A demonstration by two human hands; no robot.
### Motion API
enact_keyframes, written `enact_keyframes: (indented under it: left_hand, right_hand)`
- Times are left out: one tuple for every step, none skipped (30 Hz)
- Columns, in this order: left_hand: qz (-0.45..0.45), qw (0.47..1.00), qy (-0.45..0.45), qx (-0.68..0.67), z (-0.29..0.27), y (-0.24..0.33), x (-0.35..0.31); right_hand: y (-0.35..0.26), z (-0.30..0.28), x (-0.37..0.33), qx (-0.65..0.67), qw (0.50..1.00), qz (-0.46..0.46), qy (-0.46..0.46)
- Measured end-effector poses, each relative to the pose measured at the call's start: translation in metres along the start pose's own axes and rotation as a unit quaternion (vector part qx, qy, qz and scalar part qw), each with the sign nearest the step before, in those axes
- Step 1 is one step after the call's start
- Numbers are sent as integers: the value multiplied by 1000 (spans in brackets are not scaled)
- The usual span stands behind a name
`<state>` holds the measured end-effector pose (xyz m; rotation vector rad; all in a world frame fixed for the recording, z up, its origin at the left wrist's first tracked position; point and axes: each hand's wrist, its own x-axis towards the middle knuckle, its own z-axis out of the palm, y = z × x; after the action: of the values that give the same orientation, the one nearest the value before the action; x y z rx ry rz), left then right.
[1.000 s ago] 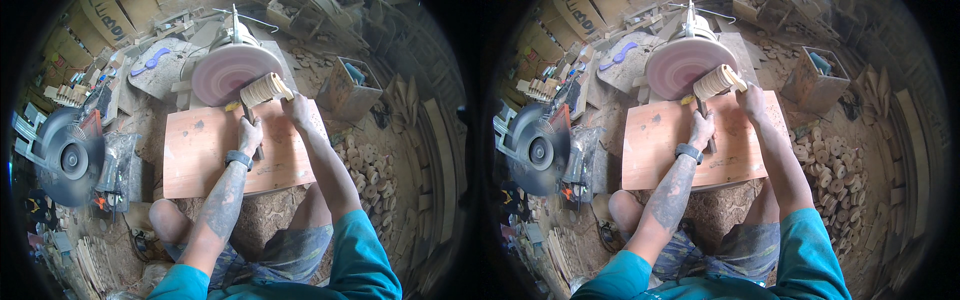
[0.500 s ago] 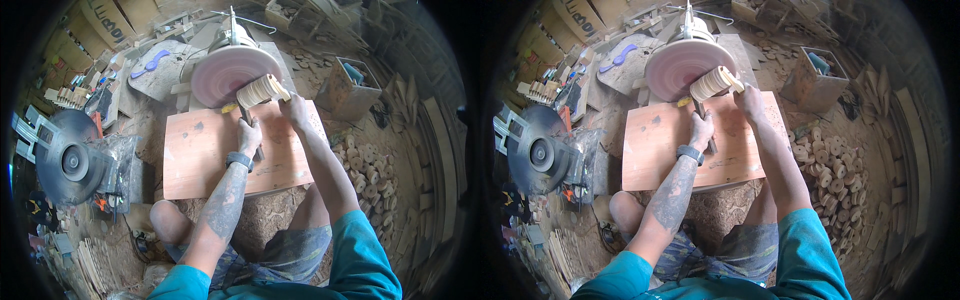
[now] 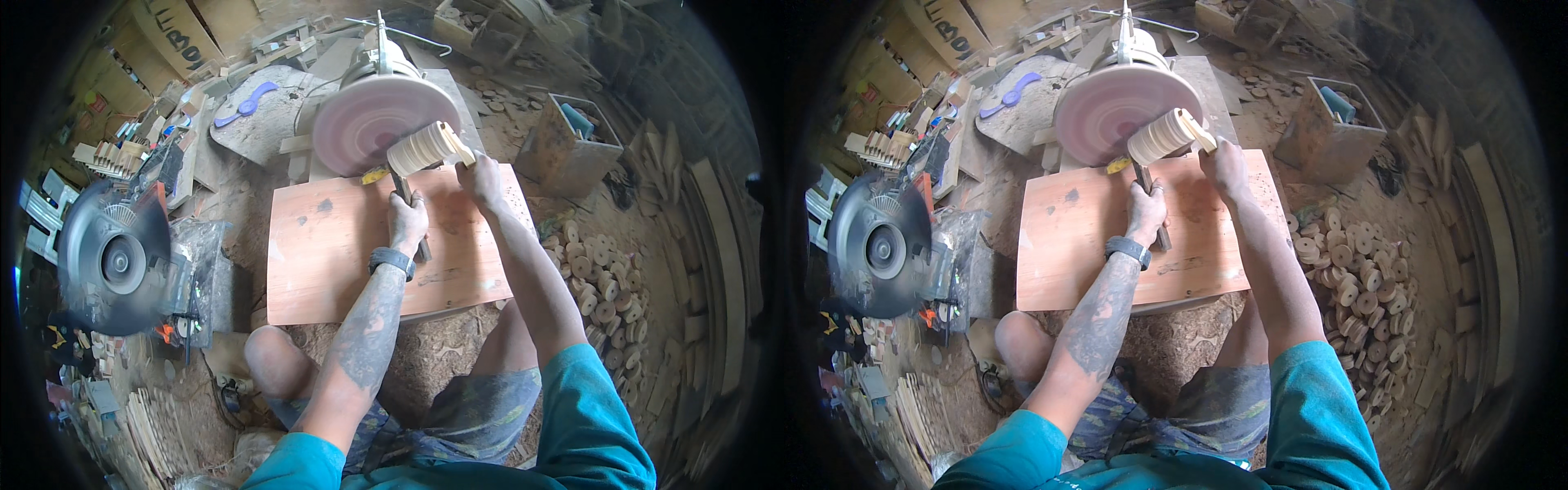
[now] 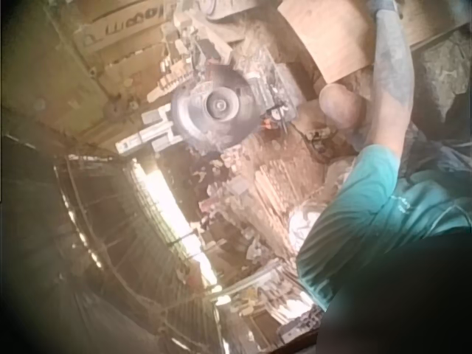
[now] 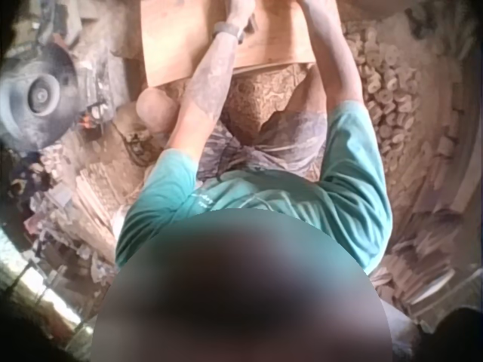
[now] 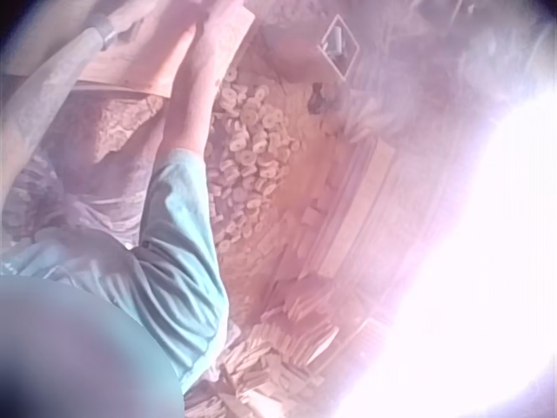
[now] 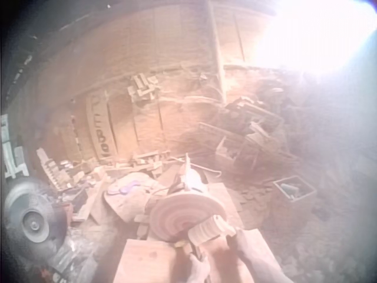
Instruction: The person sits on the floor and repeatedly picks up small wooden discs, mounts them onto a metal rod, and presses the stack against a rotating grinding wheel to smooth the edges. After grinding, the person removes the discs from the rod and places them into a pile on the floor.
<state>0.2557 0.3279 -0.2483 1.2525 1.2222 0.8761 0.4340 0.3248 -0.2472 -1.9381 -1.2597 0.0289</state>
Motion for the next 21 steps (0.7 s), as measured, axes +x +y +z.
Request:
enact_keyframes:
  left_hand:
    - [-1,1000,-5,8,-2,-1,2]
    - [-4,1000,-10,17,-3,-3,3]
    - [-7,1000,-15,26,-5,-4,4]
    - [-5,1000,-19,20,-6,-5,6]
    - [-4,1000,-23,14,-6,-6,6]
    - [-4,1000,-27,8,-5,-7,6]
    - [-8,1000,-23,3,-4,-7,6]
    - [-11,1000,-20,-3,-3,-6,6]
    - [-14,1000,-19,-9,-1,-6,6]
    - [-14,1000,-19,-15,0,-5,5]
    - [-13,1000,-18,-22,1,-4,4]
    - [-16,999,-18,-26,1,-3,3]
    - [-14,1000,-17,-18,0,-2,3]
    - [-15,1000,-17,-9,0,-1,3]
    - [-18,1000,-15,2,-1,-1,3]
    - [-17,1000,-17,-1,-2,-1,3]
    - [-17,1000,-17,-3,-2,-1,3]
    - [-19,1000,-20,-4,-3,-1,3]
    - [-16,1000,-20,-3,-3,-1,3]
    - [-14,1000,-22,-1,-3,-1,3]
    - [-16,999,-27,2,-2,-1,3]
  right_hand:
    - [-1,1,1,-3,1000,-5,-2]
    - [-1,3,2,-3,1000,-3,-3]
    - [-1,5,3,-4,1000,-5,4]
    - [-2,7,3,-9,1000,-2,7]
    - [-1,8,4,-5,1000,-13,13]
    - [-1,8,5,-4,1000,-16,15]
    - [0,7,5,-4,1000,-20,16]
    - [2,6,4,-6,1000,-17,15]
    - [3,4,4,-7,1000,-14,13]
    - [4,3,4,-10,1000,-7,15]
    - [5,2,3,-10,1000,-11,11]
    - [5,1,3,-11,1000,-12,10]
    - [4,1,3,-12,1000,-16,10]
    - [4,1,4,-11,1000,-8,6]
    - [3,2,4,-9,1000,-3,2]
    - [3,3,5,-4,1000,-1,-1]
    - [3,4,5,-5,1000,3,-2]
    - [4,5,5,-3,1000,4,-2]
    - [4,5,6,3,1000,3,0]
    - [5,5,6,-1,1000,-2,3]
    - [6,5,6,-2,1000,-8,8]
